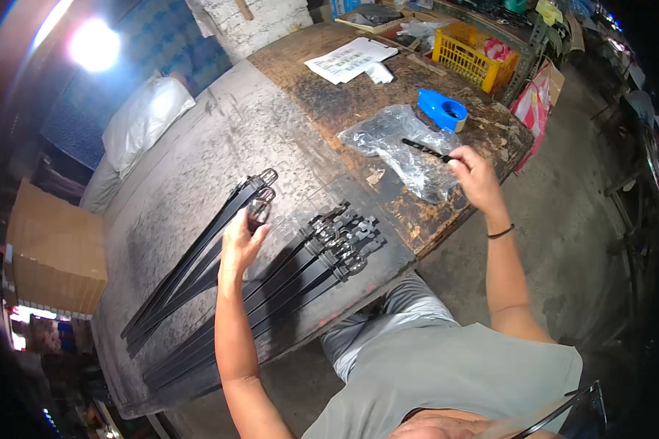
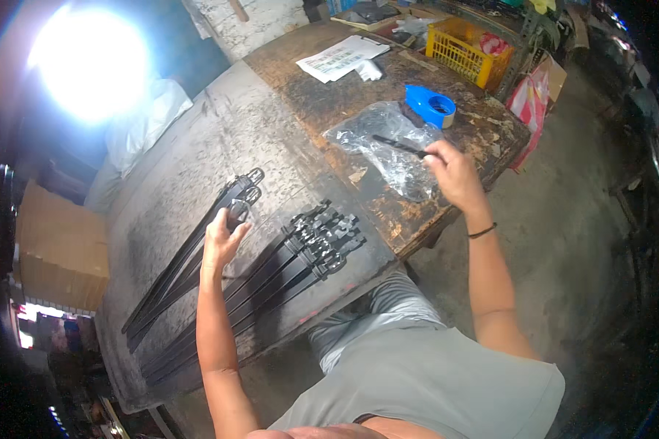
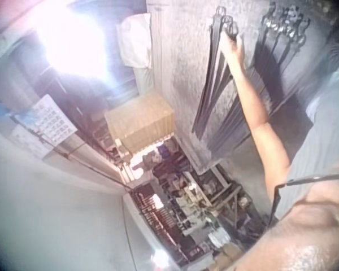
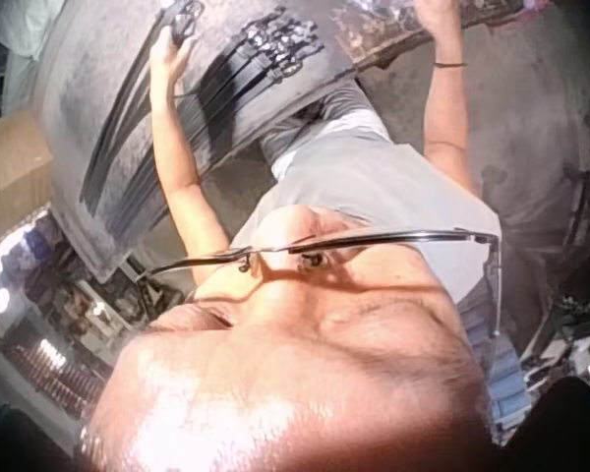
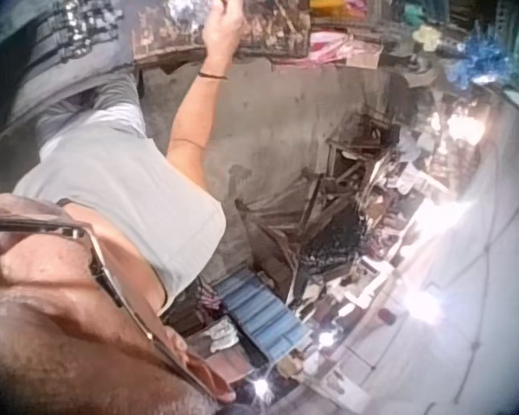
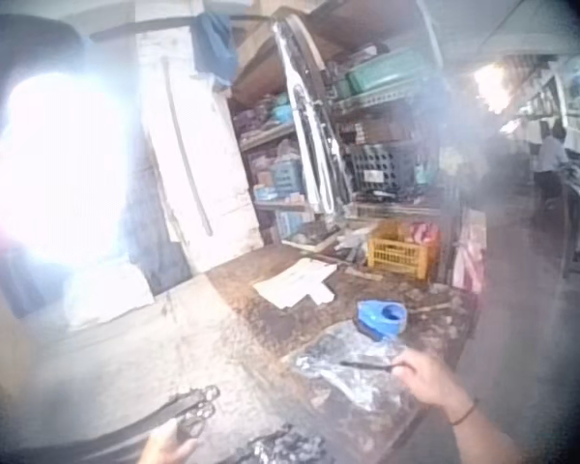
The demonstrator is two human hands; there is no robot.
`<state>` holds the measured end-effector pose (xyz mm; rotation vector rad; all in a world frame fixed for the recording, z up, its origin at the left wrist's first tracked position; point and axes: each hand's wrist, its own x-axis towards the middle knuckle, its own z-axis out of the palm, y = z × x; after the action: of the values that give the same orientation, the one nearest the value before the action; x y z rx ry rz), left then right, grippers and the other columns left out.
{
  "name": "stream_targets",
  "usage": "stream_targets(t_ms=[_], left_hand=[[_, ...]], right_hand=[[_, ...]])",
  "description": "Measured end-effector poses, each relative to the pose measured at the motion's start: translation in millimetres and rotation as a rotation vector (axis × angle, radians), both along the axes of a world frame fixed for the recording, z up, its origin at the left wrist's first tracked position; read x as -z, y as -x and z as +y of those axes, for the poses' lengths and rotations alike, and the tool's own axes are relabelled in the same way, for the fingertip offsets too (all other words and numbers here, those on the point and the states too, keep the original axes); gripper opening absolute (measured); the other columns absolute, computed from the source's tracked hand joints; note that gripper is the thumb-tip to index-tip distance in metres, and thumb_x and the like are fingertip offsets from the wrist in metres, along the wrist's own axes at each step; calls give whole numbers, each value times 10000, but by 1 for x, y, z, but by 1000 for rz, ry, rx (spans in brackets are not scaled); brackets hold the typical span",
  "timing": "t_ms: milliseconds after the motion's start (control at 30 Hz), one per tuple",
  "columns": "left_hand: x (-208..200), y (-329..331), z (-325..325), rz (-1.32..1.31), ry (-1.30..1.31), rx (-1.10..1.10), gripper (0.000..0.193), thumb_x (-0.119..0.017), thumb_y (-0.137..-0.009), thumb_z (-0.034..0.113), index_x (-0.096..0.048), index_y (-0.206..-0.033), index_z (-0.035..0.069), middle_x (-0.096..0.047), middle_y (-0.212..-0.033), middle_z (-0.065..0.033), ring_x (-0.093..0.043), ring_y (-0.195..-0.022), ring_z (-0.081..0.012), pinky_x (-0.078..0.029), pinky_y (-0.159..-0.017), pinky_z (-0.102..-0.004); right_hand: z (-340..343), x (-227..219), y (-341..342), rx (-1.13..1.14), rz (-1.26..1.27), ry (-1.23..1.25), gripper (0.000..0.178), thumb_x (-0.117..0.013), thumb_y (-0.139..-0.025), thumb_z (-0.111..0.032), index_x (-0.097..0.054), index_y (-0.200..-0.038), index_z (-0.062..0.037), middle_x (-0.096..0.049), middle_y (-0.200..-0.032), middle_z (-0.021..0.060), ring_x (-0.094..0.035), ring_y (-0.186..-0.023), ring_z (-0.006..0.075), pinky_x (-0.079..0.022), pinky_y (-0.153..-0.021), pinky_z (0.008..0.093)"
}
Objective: The person attaches buckles and keepers onto leather belt straps by hand and aligns the assembled belts on the table.
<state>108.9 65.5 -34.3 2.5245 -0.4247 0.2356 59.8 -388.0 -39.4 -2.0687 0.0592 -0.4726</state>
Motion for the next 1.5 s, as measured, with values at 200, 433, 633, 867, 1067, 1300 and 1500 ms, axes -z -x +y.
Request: stream_targets(t_ms=[200,433,633,867,1067,1300,1500], left_hand=[[-74,60,-40,669,793,332,405,-523,-896,61,-444,-1292,43,-597,-811,-76,-594,-718,-126,-515,-651,-267],[-80,88,-56,736,883,524,445,-504,-876,95,-424,-1300,-10,-623,-908,-150,-615,-753,-186,-517,-655,-296],[-57,99,-62,616,679,307,261,-467,-953,157,-548,-1107,-38,-635,-909,-85,-601,-750,-110,-496,-538,-234],[-55,107,-100,422,377,123,225,-562,-908,203,-623,-960,-7,-592,-648,-30,-527,-461,-79,-441,-426,-225],[-63,116,-103,236,410,34,173,-586,-867,159,-630,-935,7,-569,-611,-20,-535,-457,-92,-445,-431,-248],[-54,106,-106,179,327,14,160,-588,-850,186,-626,-927,50,-638,-668,-116,-619,-583,-233,-469,-564,-335],[-49,112,-105,107,365,80,227,-567,-839,96,-585,-1064,71,-641,-761,-161,-628,-707,-365,-479,-610,-394]], right_hand=[[116,32,9,-400,10,-347,196,-461,-852,28,-575,-1001,-26,-656,-865,46,-598,-759,85,-478,-674,252],[203,33,30,-574,-80,-596,215,-514,-838,41,-598,-1014,-49,-642,-849,16,-593,-788,86,-477,-694,258],[213,14,44,-624,-160,-130,266,-532,-881,-97,-525,-1139,-31,-647,-892,108,-635,-822,200,-499,-741,317],[171,-31,49,-470,-474,62,255,-615,-854,-250,-595,-1013,-51,-595,-902,119,-593,-838,304,-474,-742,363],[168,-41,49,-488,-282,-46,181,-628,-851,-214,-600,-854,-35,-551,-779,123,-558,-732,299,-438,-652,369],[180,-37,51,-413,-398,20,135,-609,-853,-160,-595,-810,-33,-543,-743,127,-550,-665,308,-436,-590,380],[189,-27,58,-453,-415,92,156,-644,-828,-169,-574,-819,-29,-537,-759,140,-545,-660,330,-434,-580,387]])
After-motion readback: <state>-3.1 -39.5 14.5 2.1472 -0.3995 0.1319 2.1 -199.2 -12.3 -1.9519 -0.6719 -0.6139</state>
